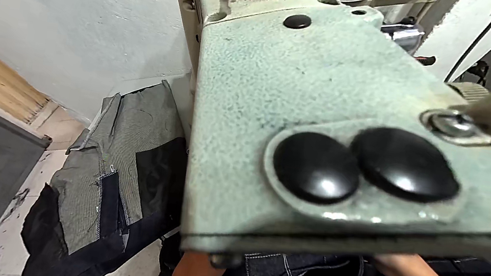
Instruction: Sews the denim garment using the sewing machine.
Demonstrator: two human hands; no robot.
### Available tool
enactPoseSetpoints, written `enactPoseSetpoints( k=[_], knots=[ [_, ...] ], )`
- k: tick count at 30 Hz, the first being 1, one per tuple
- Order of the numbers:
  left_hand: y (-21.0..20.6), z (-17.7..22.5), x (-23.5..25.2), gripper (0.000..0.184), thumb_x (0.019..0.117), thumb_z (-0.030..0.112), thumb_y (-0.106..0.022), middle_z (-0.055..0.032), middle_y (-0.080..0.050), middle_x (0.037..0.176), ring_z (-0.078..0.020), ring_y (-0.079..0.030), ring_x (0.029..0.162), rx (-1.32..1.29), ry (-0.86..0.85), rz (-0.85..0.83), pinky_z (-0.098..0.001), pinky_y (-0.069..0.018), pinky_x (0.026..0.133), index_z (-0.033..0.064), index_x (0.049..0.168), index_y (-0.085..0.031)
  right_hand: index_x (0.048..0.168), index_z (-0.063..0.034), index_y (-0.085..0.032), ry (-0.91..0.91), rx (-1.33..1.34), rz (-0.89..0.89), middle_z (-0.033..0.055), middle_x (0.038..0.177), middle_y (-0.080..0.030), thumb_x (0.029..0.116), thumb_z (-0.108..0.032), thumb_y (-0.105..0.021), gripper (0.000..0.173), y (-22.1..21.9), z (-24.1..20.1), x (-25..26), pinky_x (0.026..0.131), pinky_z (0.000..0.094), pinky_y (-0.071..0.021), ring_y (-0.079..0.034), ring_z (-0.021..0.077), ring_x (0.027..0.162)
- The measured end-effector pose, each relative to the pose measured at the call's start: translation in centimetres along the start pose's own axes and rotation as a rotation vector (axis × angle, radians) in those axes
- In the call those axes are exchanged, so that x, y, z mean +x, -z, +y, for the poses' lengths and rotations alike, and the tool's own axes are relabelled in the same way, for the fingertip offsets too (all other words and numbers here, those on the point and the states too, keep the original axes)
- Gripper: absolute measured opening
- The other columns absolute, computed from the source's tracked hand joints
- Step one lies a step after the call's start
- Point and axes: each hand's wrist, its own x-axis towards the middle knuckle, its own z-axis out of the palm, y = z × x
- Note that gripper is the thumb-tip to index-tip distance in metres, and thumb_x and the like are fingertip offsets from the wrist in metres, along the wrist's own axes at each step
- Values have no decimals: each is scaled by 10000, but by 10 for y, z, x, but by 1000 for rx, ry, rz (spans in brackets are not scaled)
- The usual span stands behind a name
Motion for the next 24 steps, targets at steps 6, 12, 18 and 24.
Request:
enactPoseSetpoints(
  k=[6,12,18,24],
  knots=[
    [-6,-9,-5,196,901,50,-611,-239,-730,864,-339,-731,839,-8,-108,186,-411,-564,817,-103,897,-734,886,13,-561,-176,-142,85,11,663,-534,992,92,-519,139,-31,-80,-7,607,144,-458,-524,20,598],
    [-20,-28,1,90,850,61,-657,-114,-730,793,-216,-731,763,-117,-314,365,-368,-594,696,25,841,-740,1039,-278,-704,143,-38,-10,-187,886,-722,941,-220,-614,145,-4,4,-5,750,111,-544,-657,-97,826],
    [-14,-26,-4,156,912,44,-640,-148,-731,949,-255,-720,941,-181,-244,341,-391,-583,851,96,956,-780,1013,-258,-701,149,-53,22,-173,890,-729,920,-212,-634,124,-5,3,-1,774,146,-568,-678,-63,845],
    [0,-29,-46,192,1008,220,-600,-112,-688,1013,-84,-676,924,-150,-187,409,-182,-553,830,106,1060,-745,1191,-176,-593,281,-306,33,-133,1017,-692,887,-528,-695,476,16,10,-12,840,180,-565,-661,-43,947]
  ],
)
